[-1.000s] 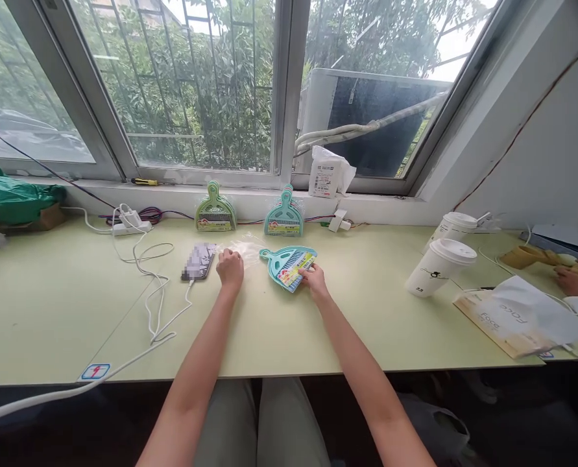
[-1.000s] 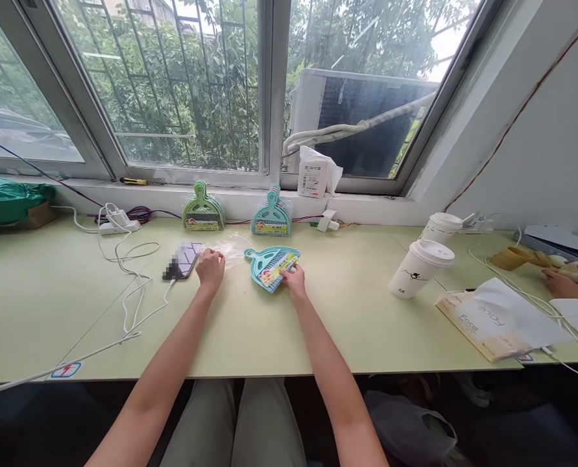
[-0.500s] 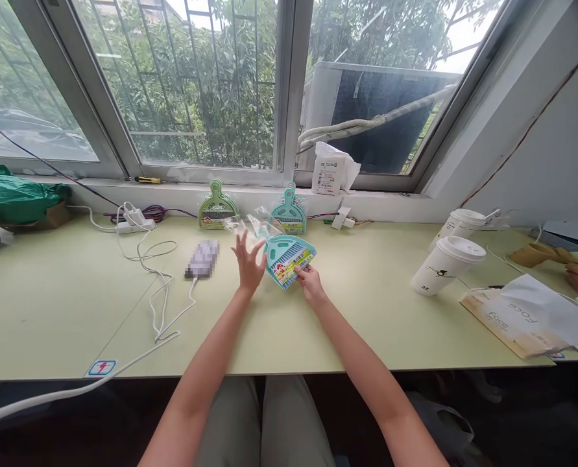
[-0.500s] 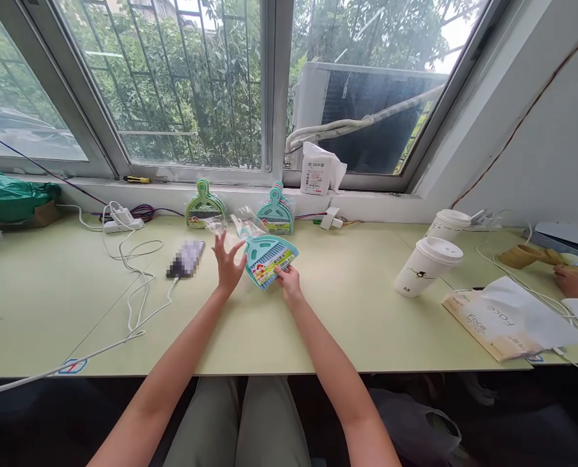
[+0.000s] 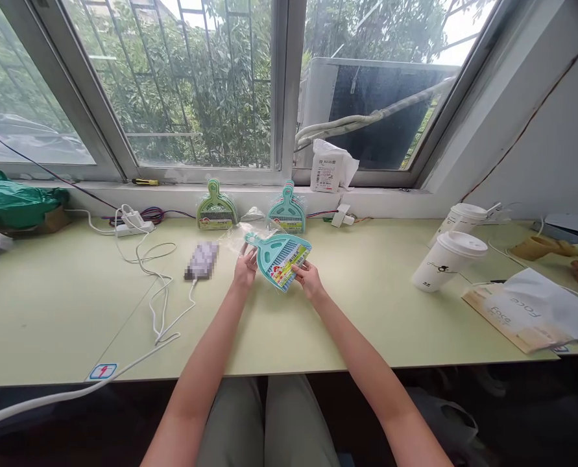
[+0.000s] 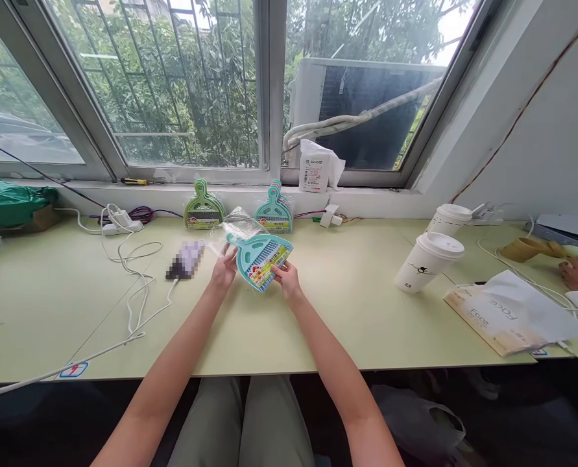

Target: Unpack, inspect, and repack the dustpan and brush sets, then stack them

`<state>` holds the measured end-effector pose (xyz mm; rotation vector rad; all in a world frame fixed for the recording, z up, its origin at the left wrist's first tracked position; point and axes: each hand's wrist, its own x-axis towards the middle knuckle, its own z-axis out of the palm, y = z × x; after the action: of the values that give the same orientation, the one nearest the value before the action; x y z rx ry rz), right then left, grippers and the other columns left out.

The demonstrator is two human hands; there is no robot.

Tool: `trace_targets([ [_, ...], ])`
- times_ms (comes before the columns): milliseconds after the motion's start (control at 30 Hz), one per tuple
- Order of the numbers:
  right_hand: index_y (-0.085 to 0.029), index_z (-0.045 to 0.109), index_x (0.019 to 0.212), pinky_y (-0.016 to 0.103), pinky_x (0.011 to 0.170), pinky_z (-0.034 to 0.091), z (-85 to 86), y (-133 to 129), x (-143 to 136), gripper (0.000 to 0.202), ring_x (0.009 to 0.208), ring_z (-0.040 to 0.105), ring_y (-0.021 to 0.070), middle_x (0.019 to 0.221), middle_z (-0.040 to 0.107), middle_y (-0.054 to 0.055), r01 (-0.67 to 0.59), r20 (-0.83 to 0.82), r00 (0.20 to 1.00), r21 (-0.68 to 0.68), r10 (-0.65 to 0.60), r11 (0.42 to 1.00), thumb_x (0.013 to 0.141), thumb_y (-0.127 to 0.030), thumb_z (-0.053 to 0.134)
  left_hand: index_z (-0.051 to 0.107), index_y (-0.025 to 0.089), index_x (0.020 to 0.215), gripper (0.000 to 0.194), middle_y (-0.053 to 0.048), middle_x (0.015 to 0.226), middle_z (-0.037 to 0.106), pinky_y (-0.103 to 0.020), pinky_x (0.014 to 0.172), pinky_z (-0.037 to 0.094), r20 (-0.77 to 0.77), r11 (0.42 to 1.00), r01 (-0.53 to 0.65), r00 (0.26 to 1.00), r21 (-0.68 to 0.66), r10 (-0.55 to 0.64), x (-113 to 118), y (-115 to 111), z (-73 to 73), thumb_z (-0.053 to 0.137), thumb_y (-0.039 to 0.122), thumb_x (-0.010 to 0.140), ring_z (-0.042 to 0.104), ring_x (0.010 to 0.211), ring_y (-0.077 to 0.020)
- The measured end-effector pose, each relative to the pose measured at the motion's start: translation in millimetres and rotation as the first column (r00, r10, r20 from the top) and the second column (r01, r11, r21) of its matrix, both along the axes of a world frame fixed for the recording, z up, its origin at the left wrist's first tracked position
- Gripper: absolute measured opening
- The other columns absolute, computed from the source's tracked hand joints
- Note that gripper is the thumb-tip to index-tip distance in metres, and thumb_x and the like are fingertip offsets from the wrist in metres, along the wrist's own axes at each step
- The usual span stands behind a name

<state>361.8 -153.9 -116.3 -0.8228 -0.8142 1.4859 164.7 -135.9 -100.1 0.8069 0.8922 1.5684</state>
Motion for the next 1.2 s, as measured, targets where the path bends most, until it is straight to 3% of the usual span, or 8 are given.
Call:
trace_targets([
  [133, -0.018, 0.063, 0.089, 0.031, 0.08, 0.06, 1.6, 3, 7, 0.027, 0.087, 0.069, 0.0181, 0.093, 0.072, 0.004, 0.06, -0.049, 0.997, -0.016, -0.061, 0.998, 0.066, -0.016, 0.077, 0.022, 0.035, 0.147, 0.079, -0.007, 0.137, 0.052, -0.032, 0.085, 0.051, -0.1, 0.977, 0.203, 0.976, 0.069, -0.195, -2, -6, 6.1, 0.058, 0.021, 0.079, 0.061, 0.11, -0.0177],
  [267, -0.018, 0.063, 0.089, 0.031, 0.082, 0.059, 2.2, 6, 14, 0.028, 0.089, 0.069, 0.0183, 0.093, 0.072, 0.004, 0.117, -0.069, 0.99, -0.036, -0.119, 0.992, 0.066, -0.016, 0.077, 0.02, 0.034, 0.148, 0.081, -0.008, 0.136, 0.053, -0.037, 0.093, 0.047, -0.116, 0.933, 0.344, 0.936, 0.106, -0.332, 1, -10, 11.5, 0.061, 0.024, 0.078, 0.06, 0.11, -0.0185],
  [333, -0.017, 0.064, 0.089, 0.032, 0.082, 0.059, 2.5, 7, 16, 0.028, 0.087, 0.069, 0.0186, 0.093, 0.072, 0.004, 0.093, -0.054, 0.994, -0.014, -0.094, 0.996, 0.064, -0.017, 0.078, 0.024, 0.033, 0.147, 0.075, -0.008, 0.131, 0.057, -0.035, 0.09, 0.048, -0.108, 0.945, 0.31, 0.948, 0.105, -0.299, 5, -10, 10.3, 0.06, 0.034, 0.081, 0.063, 0.102, -0.0176],
  [433, -0.016, 0.065, 0.086, 0.033, 0.081, 0.059, 3.4, 8, 15, 0.029, 0.086, 0.069, 0.0189, 0.092, 0.072, 0.005, 0.036, -0.026, 0.999, 0.031, -0.035, 0.999, 0.062, -0.019, 0.081, 0.027, 0.031, 0.145, 0.069, -0.007, 0.123, 0.061, -0.031, 0.082, 0.05, -0.074, 0.978, 0.167, 0.985, 0.124, -0.159, 11, -8, 4.9, 0.055, 0.048, 0.084, 0.065, 0.093, -0.0163],
  [533, -0.015, 0.066, 0.085, 0.034, 0.082, 0.058, 5.0, 9, 13, 0.03, 0.088, 0.068, 0.0195, 0.094, 0.072, 0.006, 0.007, -0.021, 1.0, 0.058, -0.005, 0.998, 0.061, -0.023, 0.082, 0.023, 0.033, 0.145, 0.076, -0.004, 0.114, 0.065, -0.029, 0.078, 0.051, -0.085, 0.99, 0.109, 0.991, 0.086, -0.102, 18, -5, -0.6, 0.062, 0.045, 0.08, 0.065, 0.09, -0.0161],
  [767, -0.017, 0.064, 0.089, 0.032, 0.081, 0.057, 11.9, 4, 11, 0.031, 0.093, 0.066, 0.0189, 0.099, 0.07, 0.005, 0.122, 0.012, 0.992, 0.078, -0.124, 0.989, 0.064, -0.026, 0.079, 0.047, 0.022, 0.128, 0.063, -0.008, 0.115, 0.065, -0.036, 0.087, 0.051, -0.103, 0.936, 0.347, 0.935, 0.062, -0.34, 38, -8, -5.8, 0.073, 0.037, 0.072, 0.063, 0.102, -0.0233],
  [1000, -0.019, 0.065, 0.09, 0.027, 0.068, 0.057, 28.1, -8, 13, 0.028, 0.092, 0.063, 0.019, 0.099, 0.068, 0.005, 0.063, 0.271, 0.958, 0.107, -0.09, 0.992, 0.066, -0.03, 0.076, 0.047, 0.024, 0.132, 0.067, -0.008, 0.115, 0.064, -0.039, 0.09, 0.051, -0.068, 0.961, 0.259, 0.965, 0.097, -0.253, 35, -11, -2.7, 0.074, 0.032, 0.071, 0.062, 0.106, -0.0261],
  [1200, -0.021, 0.062, 0.101, 0.031, 0.092, 0.05, 34.5, -12, 13, 0.039, 0.102, 0.062, 0.0189, 0.102, 0.07, 0.003, 0.006, 0.121, 0.992, 0.192, -0.029, 0.981, 0.065, -0.027, 0.078, 0.045, 0.025, 0.135, 0.07, -0.009, 0.12, 0.063, -0.04, 0.096, 0.047, -0.067, 0.938, 0.318, 0.948, 0.134, -0.312, 33, -13, 0.9, 0.075, 0.031, 0.071, 0.059, 0.112, -0.0265],
])
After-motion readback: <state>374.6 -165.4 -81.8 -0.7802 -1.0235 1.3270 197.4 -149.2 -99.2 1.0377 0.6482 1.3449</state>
